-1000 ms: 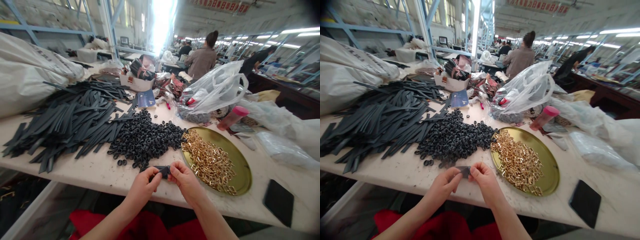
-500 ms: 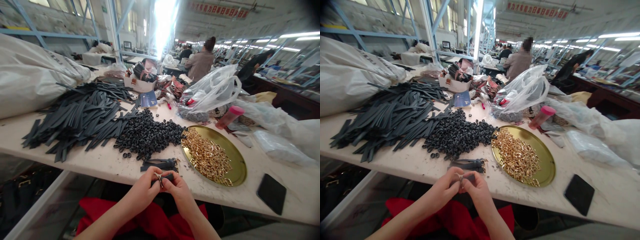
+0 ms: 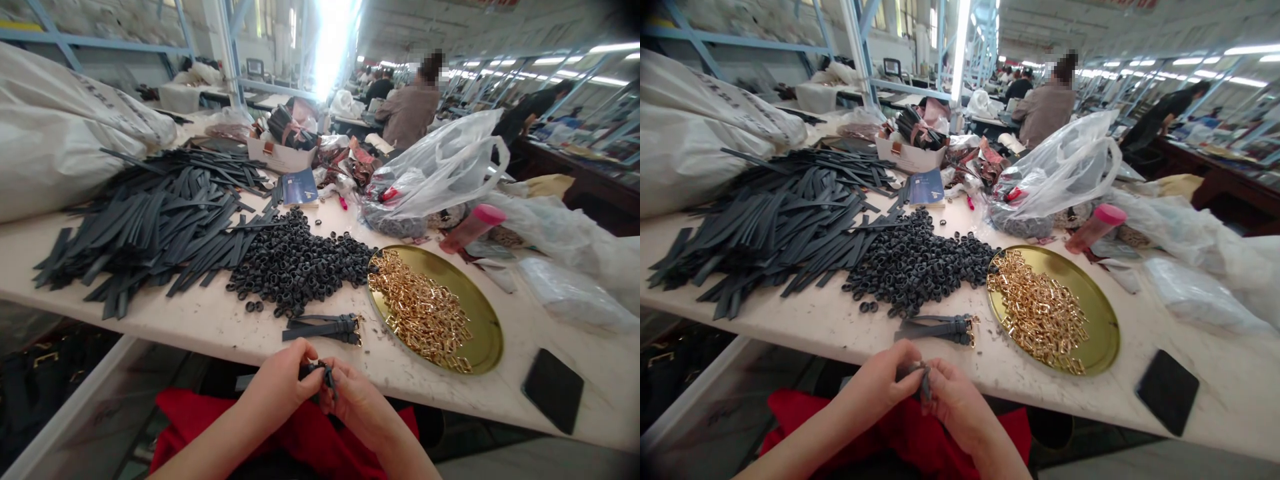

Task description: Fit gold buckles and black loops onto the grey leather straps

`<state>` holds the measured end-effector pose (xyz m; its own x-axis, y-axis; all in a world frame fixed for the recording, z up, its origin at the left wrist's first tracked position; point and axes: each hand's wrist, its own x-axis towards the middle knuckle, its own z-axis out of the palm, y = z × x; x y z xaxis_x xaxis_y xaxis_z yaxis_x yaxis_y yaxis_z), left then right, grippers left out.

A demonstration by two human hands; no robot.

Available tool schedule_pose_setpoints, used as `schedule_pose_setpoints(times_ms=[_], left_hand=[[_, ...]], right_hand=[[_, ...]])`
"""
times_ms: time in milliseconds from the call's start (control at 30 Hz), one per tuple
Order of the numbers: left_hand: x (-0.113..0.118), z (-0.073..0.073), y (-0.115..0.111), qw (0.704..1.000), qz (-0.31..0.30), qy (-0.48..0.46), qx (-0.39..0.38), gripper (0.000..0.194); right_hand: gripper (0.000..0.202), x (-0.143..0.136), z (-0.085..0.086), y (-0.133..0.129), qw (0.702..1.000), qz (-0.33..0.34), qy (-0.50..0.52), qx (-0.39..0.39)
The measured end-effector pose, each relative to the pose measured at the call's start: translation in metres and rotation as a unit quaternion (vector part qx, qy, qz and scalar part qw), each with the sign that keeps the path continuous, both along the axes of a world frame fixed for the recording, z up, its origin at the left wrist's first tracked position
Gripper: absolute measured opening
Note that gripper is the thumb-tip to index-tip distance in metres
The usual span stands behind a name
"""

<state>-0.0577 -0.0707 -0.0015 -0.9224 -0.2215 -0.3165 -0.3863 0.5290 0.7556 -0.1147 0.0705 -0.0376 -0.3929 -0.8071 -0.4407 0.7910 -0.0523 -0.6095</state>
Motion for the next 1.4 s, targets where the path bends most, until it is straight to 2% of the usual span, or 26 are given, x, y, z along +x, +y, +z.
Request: schedule_pose_setpoints(times_ms=[100, 200, 267, 333, 400, 533, 600, 667, 767, 900, 967, 1100, 1200, 1300, 1400], left_hand=[[-0.002, -0.004, -0.001, 1.000, -0.014, -0.003, -0.014, 0.011], [-0.003, -0.006, 0.000, 1.000, 0.002, 0.002, -0.001, 0.013], [-0.003, -0.006, 0.001, 0.998, 0.009, 0.010, 0.055, 0.013], [-0.002, -0.005, 0.002, 0.989, 0.018, 0.014, 0.145, 0.014], [-0.001, -0.003, 0.003, 0.970, 0.030, 0.005, 0.243, 0.017], [0.004, -0.001, 0.002, 0.930, 0.048, -0.020, 0.365, 0.027], [0.007, 0.000, 0.002, 0.920, 0.053, -0.026, 0.389, 0.030], [0.011, 0.000, 0.003, 0.910, 0.057, -0.037, 0.409, 0.030], [0.017, -0.002, 0.006, 0.904, 0.054, -0.068, 0.419, 0.027], [0.026, -0.006, 0.013, 0.908, 0.032, -0.105, 0.404, 0.023], [0.029, -0.008, 0.016, 0.911, 0.014, -0.116, 0.395, 0.022], [0.033, -0.007, 0.019, 0.916, -0.014, -0.119, 0.383, 0.021], [0.035, -0.003, 0.016, 0.922, -0.033, -0.096, 0.374, 0.026], [0.037, -0.002, 0.014, 0.925, -0.047, -0.091, 0.366, 0.028], [0.035, -0.005, 0.016, 0.926, -0.044, -0.109, 0.358, 0.027]], right_hand=[[0.032, -0.001, -0.006, 0.001, 0.999, 0.002, -0.032, -0.011], [0.030, -0.002, -0.007, 0.002, 1.000, -0.020, -0.001, -0.006], [0.030, -0.004, -0.005, 0.003, 0.998, -0.042, 0.050, 0.004], [0.029, -0.005, -0.003, 0.003, 0.990, -0.070, 0.117, 0.039], [0.028, -0.006, -0.001, 0.002, 0.970, -0.098, 0.199, 0.101], [0.021, -0.006, -0.002, 0.004, 0.894, -0.148, 0.360, 0.220], [0.018, -0.006, -0.003, 0.008, 0.873, -0.114, 0.418, 0.225], [0.011, -0.005, -0.002, 0.013, 0.860, -0.036, 0.466, 0.204], [0.005, -0.004, 0.001, 0.022, 0.834, 0.048, 0.520, 0.176], [0.008, 0.003, 0.008, 0.033, 0.800, 0.085, 0.572, 0.161], [0.009, 0.007, 0.011, 0.038, 0.793, 0.107, 0.579, 0.158], [0.009, 0.013, 0.014, 0.044, 0.806, 0.139, 0.554, 0.157], [0.006, 0.016, 0.012, 0.046, 0.813, 0.121, 0.544, 0.166], [0.004, 0.017, 0.008, 0.046, 0.817, 0.116, 0.535, 0.181], [0.003, 0.016, 0.007, 0.048, 0.813, 0.144, 0.536, 0.174]])
